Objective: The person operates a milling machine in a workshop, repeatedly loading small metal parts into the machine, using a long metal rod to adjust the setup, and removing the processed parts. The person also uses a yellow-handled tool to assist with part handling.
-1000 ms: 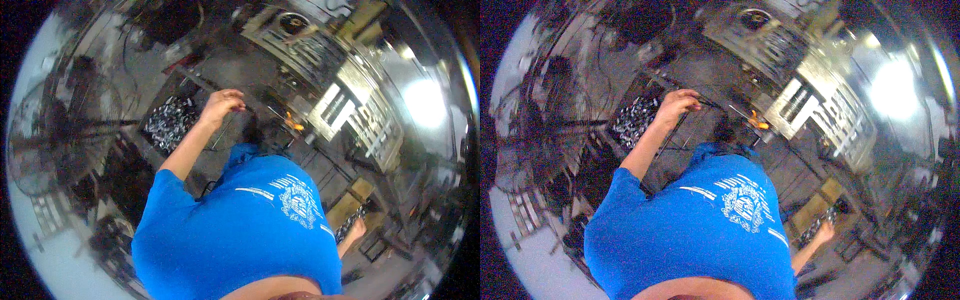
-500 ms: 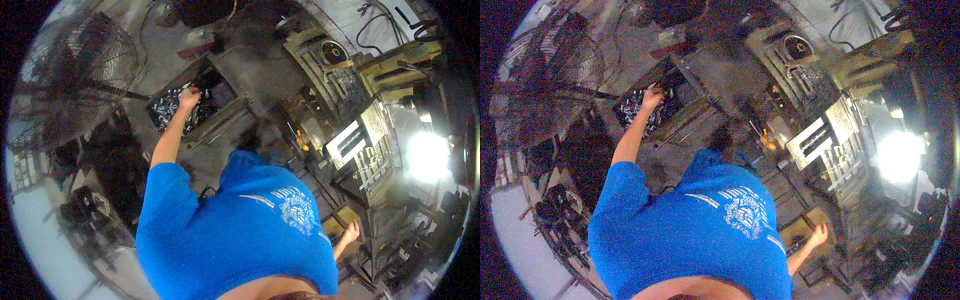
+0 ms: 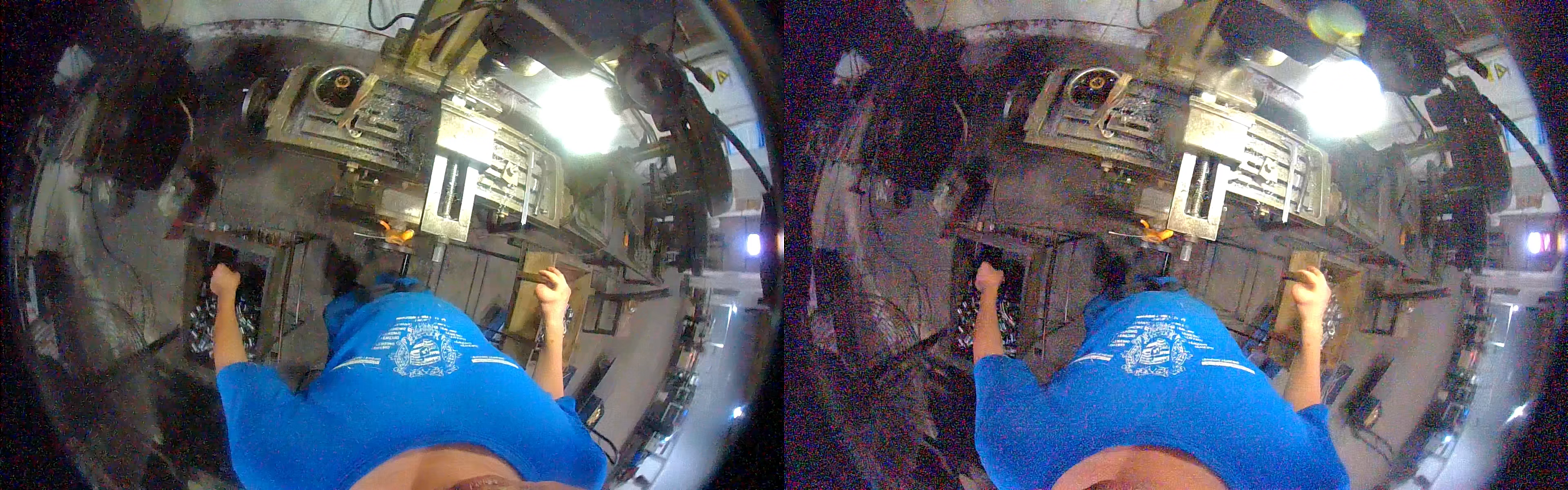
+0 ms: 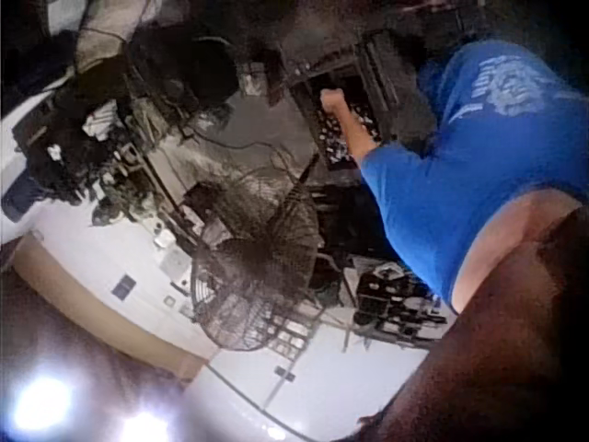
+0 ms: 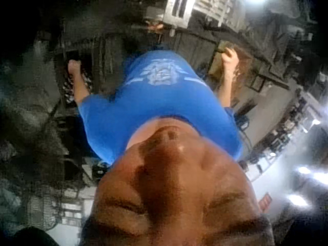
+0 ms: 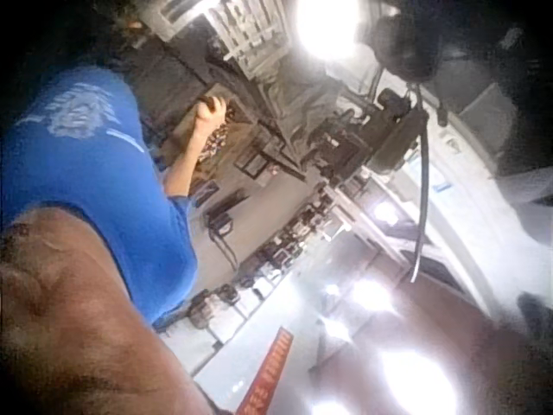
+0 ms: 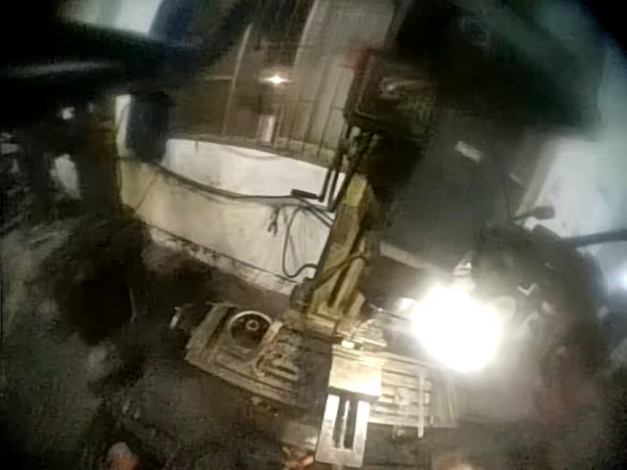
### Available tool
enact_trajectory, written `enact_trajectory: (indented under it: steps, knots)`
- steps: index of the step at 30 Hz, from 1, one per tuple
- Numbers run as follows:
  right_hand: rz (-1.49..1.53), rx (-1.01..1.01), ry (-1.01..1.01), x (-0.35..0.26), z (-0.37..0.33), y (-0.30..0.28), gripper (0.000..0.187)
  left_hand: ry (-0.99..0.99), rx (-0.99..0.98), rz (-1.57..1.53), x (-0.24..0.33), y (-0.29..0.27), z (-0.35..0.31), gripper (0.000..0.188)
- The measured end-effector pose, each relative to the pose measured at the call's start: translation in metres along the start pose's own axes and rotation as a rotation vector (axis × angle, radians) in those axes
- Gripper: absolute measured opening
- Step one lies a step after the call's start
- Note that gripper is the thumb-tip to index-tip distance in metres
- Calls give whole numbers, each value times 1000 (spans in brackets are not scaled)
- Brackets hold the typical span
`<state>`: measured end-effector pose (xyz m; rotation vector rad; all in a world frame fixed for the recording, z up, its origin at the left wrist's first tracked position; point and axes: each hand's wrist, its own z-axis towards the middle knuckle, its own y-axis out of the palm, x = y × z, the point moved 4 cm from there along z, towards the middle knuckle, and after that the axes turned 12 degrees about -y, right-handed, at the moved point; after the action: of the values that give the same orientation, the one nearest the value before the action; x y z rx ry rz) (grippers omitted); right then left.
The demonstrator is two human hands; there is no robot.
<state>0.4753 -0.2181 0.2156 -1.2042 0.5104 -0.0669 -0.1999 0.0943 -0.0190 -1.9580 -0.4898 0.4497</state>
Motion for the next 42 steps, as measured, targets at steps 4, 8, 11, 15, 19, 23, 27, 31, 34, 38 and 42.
enact_trajectory:
  steps: [4,8,11,15,19,23,27,31,34,38,42]
  knots:
    - [113,-3,129,-15,-17,6,32,41,-51,63,-2,0,3,36]
    - [181,16,144,-23,-28,11,30,131,22,-89,-8,-21,0,31]
    - [259,-9,236,-29,-30,12,32,112,-90,-642,-22,-43,1,26]
    - [233,-4,100,-80,8,-17,32,145,-271,-1276,51,-137,-93,22]
    - [650,-120,-79,-159,54,-13,41,543,-611,-1155,149,-184,-179,22]
    - [761,-317,-541,-249,87,32,40,1012,-529,-1002,225,-174,-254,17]
    - [848,-422,-688,-274,92,54,42,1198,-384,-1057,246,-170,-309,17]
    - [904,-528,-627,-243,92,82,44,1048,-530,-1074,229,-167,-328,17]
    - [996,-489,-718,-233,93,84,43,1002,-653,-1158,224,-153,-336,16]
    - [1155,-549,-562,-218,94,67,42,1045,-839,-1179,225,-147,-354,17]
    - [1193,-557,-487,-216,95,40,45,1090,-865,-1108,238,-150,-365,19]
